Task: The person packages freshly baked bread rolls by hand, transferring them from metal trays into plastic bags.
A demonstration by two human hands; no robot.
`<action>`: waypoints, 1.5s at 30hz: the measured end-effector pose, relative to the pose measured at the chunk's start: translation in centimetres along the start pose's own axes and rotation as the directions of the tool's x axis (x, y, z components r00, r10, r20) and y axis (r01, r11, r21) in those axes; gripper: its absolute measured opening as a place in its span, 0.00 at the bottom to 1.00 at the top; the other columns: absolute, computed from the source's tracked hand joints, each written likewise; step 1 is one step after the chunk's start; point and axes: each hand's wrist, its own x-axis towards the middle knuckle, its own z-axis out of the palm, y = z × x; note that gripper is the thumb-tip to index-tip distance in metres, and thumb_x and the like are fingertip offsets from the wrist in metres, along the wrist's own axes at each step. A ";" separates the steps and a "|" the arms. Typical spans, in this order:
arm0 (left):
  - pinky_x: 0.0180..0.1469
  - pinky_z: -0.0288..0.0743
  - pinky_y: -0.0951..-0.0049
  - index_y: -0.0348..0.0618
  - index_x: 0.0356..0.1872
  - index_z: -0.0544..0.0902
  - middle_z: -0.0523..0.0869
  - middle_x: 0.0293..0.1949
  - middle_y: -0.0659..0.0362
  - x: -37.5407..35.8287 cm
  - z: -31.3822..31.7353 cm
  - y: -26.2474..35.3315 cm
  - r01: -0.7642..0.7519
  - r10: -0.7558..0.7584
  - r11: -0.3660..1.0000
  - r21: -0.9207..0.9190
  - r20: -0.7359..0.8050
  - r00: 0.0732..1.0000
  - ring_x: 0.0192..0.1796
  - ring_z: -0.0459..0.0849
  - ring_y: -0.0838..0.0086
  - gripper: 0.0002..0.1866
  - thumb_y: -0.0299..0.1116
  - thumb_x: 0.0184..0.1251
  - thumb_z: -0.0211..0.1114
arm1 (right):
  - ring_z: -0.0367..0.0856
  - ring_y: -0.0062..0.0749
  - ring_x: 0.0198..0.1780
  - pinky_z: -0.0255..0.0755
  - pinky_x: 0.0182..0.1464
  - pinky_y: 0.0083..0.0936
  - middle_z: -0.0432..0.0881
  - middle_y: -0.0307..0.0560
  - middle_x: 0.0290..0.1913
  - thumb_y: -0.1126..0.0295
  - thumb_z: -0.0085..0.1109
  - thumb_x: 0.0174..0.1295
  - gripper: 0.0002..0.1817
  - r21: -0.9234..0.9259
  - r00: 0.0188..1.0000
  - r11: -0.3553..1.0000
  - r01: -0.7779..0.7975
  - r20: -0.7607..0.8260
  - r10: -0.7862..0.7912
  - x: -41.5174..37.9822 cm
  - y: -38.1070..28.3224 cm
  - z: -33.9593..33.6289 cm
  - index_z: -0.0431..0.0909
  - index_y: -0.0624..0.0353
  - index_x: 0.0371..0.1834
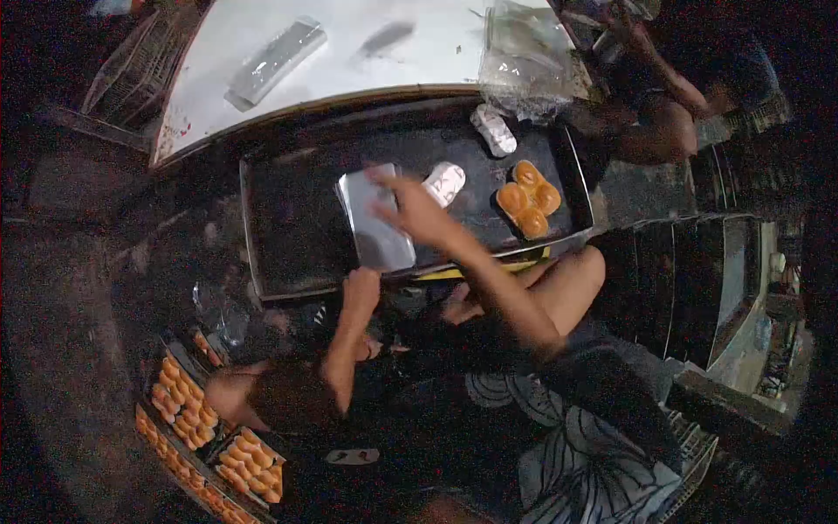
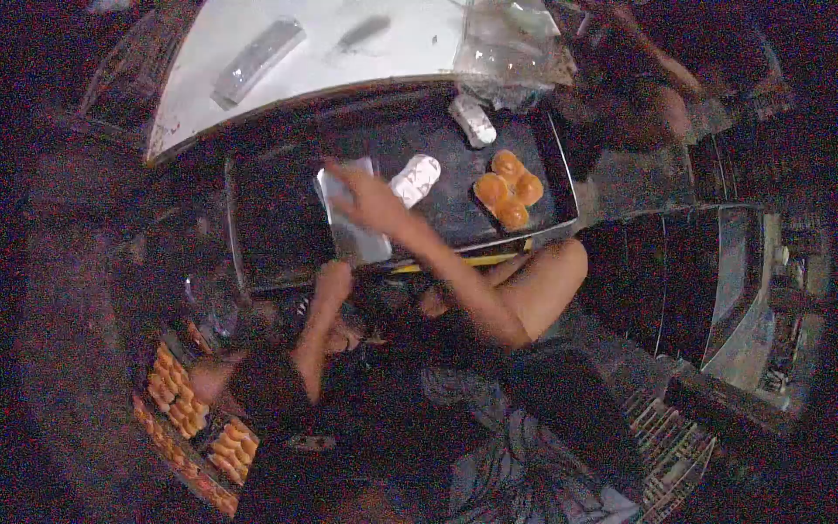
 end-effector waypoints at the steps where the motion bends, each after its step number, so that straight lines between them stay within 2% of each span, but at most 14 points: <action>1: 0.37 0.71 0.57 0.34 0.28 0.78 0.79 0.28 0.47 -0.5 0.0 -0.8 0.004 -0.004 1.000 -0.006 0.018 1.000 0.34 0.78 0.51 0.07 0.26 0.49 0.56 | 0.73 0.39 0.47 0.65 0.50 0.30 0.75 0.54 0.45 0.65 0.58 0.50 0.25 0.119 0.984 0.985 -0.122 0.142 0.104 -4.2 2.6 2.5 0.67 0.64 0.51; 4: 0.34 0.72 0.65 0.36 0.29 0.79 0.80 0.28 0.51 -0.5 0.7 -2.0 -0.180 0.094 0.912 -0.368 -0.240 0.966 0.32 0.80 0.61 0.07 0.28 0.52 0.56 | 0.75 0.39 0.31 0.68 0.36 0.29 0.77 0.53 0.30 0.71 0.55 0.51 0.17 0.169 0.898 0.967 -0.193 0.428 0.104 -14.8 5.8 8.1 0.67 0.63 0.44; 11: 0.34 0.70 0.75 0.35 0.29 0.79 0.77 0.26 0.55 -3.3 -4.8 5.4 -0.255 -0.167 0.651 -0.715 -0.462 0.871 0.30 0.77 0.72 0.05 0.25 0.51 0.61 | 0.71 0.41 0.21 0.64 0.25 0.33 0.68 0.48 0.17 0.71 0.44 0.58 0.14 0.063 0.956 0.976 -0.207 -0.201 0.216 -11.7 3.3 6.5 0.66 0.64 0.46; 13: 0.34 0.69 0.74 0.34 0.28 0.79 0.76 0.25 0.54 -4.1 -5.6 7.2 -0.206 -0.192 0.693 -0.691 -0.452 0.871 0.32 0.76 0.74 0.06 0.27 0.52 0.61 | 0.74 0.37 0.22 0.68 0.26 0.34 0.73 0.45 0.19 0.65 0.42 0.61 0.18 0.730 0.619 0.110 -0.675 0.478 0.623 -8.8 1.8 2.4 0.63 0.60 0.53; 17: 0.42 0.69 0.74 0.38 0.39 0.76 0.78 0.35 0.57 -2.8 -2.2 7.8 -0.194 -0.365 0.349 -0.917 -0.323 0.873 0.37 0.77 0.68 0.12 0.33 0.55 0.59 | 0.68 0.37 0.54 0.64 0.53 0.30 0.66 0.53 0.55 0.53 0.44 0.59 0.27 0.972 0.840 -0.183 0.147 -0.025 0.542 -8.4 0.6 5.5 0.58 0.56 0.58; 19: 0.46 0.70 0.67 0.43 0.50 0.68 0.76 0.43 0.57 -1.1 -1.0 5.5 -0.044 -0.235 -0.789 -0.612 0.236 0.943 0.42 0.76 0.66 0.19 0.38 0.58 0.54 | 0.61 0.37 0.59 0.57 0.60 0.33 0.60 0.49 0.60 0.60 0.42 0.62 0.24 0.787 0.841 -0.616 0.028 0.315 0.441 -10.8 -0.3 7.2 0.55 0.55 0.60; 21: 0.50 0.69 0.60 0.46 0.53 0.63 0.73 0.48 0.56 -1.1 -0.8 2.6 0.013 -0.030 -0.739 -0.673 0.051 0.998 0.48 0.74 0.64 0.21 0.40 0.60 0.50 | 0.64 0.39 0.56 0.62 0.56 0.32 0.63 0.51 0.58 0.66 0.42 0.61 0.22 0.843 0.791 -0.419 -0.338 0.495 0.358 -12.3 1.9 8.4 0.57 0.56 0.59; 24: 0.53 0.66 0.65 0.47 0.49 0.69 0.74 0.40 0.57 -1.0 -1.1 -0.3 -0.187 -0.351 -0.733 -0.654 0.128 0.928 0.45 0.73 0.66 0.15 0.36 0.61 0.52 | 0.64 0.45 0.57 0.61 0.55 0.36 0.62 0.52 0.59 0.73 0.57 0.45 0.34 -0.033 0.982 0.985 -0.169 -0.091 0.165 -9.2 9.5 2.7 0.57 0.56 0.59; 25: 0.54 0.65 0.62 0.44 0.47 0.70 0.74 0.40 0.56 -1.1 -2.5 -0.4 -0.271 -0.375 -0.784 -0.558 0.080 0.923 0.45 0.73 0.64 0.15 0.35 0.60 0.52 | 0.61 0.43 0.59 0.56 0.58 0.41 0.60 0.49 0.61 0.72 0.58 0.40 0.38 -0.784 0.997 0.619 -0.050 -0.072 -0.011 -6.6 13.6 2.1 0.55 0.54 0.60; 28: 0.56 0.64 0.56 0.40 0.45 0.70 0.73 0.40 0.53 -1.7 -5.8 0.8 -0.341 -0.401 -0.853 -0.396 0.079 0.913 0.46 0.72 0.61 0.14 0.33 0.58 0.53 | 0.62 0.39 0.58 0.56 0.58 0.38 0.63 0.47 0.58 0.72 0.54 0.44 0.29 -0.794 0.923 0.486 0.365 0.238 -0.302 -0.7 20.3 -1.1 0.62 0.55 0.55; 33: 0.57 0.62 0.52 0.32 0.45 0.67 0.72 0.42 0.50 -2.0 -7.6 -1.3 -0.335 -0.350 -0.935 -0.114 0.160 0.923 0.51 0.70 0.56 0.18 0.33 0.57 0.52 | 0.76 0.43 0.39 0.69 0.44 0.33 0.78 0.51 0.38 0.59 0.47 0.55 0.18 0.167 0.939 0.982 -0.093 -0.312 0.142 -3.1 11.9 0.6 0.73 0.61 0.42; 37: 0.57 0.62 0.51 0.29 0.46 0.65 0.73 0.42 0.47 -1.3 -6.0 -2.4 -0.247 -0.252 -0.968 -0.053 0.120 0.960 0.51 0.70 0.54 0.19 0.31 0.56 0.52 | 0.74 0.29 0.41 0.67 0.47 0.28 0.76 0.42 0.40 0.49 0.47 0.56 0.25 0.923 0.757 0.041 -0.382 0.287 0.587 -9.3 5.5 3.7 0.73 0.62 0.43; 41: 0.57 0.62 0.51 0.31 0.50 0.63 0.72 0.45 0.45 -1.4 -6.2 0.0 -0.342 -0.373 -0.922 -0.182 0.176 0.911 0.50 0.70 0.54 0.21 0.32 0.57 0.50 | 0.77 0.42 0.41 0.70 0.44 0.28 0.76 0.55 0.41 0.45 0.55 0.48 0.37 0.033 0.993 0.993 -0.112 0.026 0.112 -6.7 -3.2 -0.6 0.64 0.65 0.52; 45: 0.56 0.63 0.53 0.40 0.57 0.58 0.66 0.54 0.44 -1.4 -6.8 3.3 -0.641 -0.549 -0.437 -0.630 -0.378 0.746 0.51 0.70 0.54 0.23 0.35 0.59 0.43 | 0.78 0.47 0.38 0.71 0.41 0.30 0.77 0.59 0.36 0.47 0.59 0.45 0.40 -0.121 0.935 0.961 -0.250 0.227 0.272 -5.4 -5.0 -0.8 0.61 0.68 0.53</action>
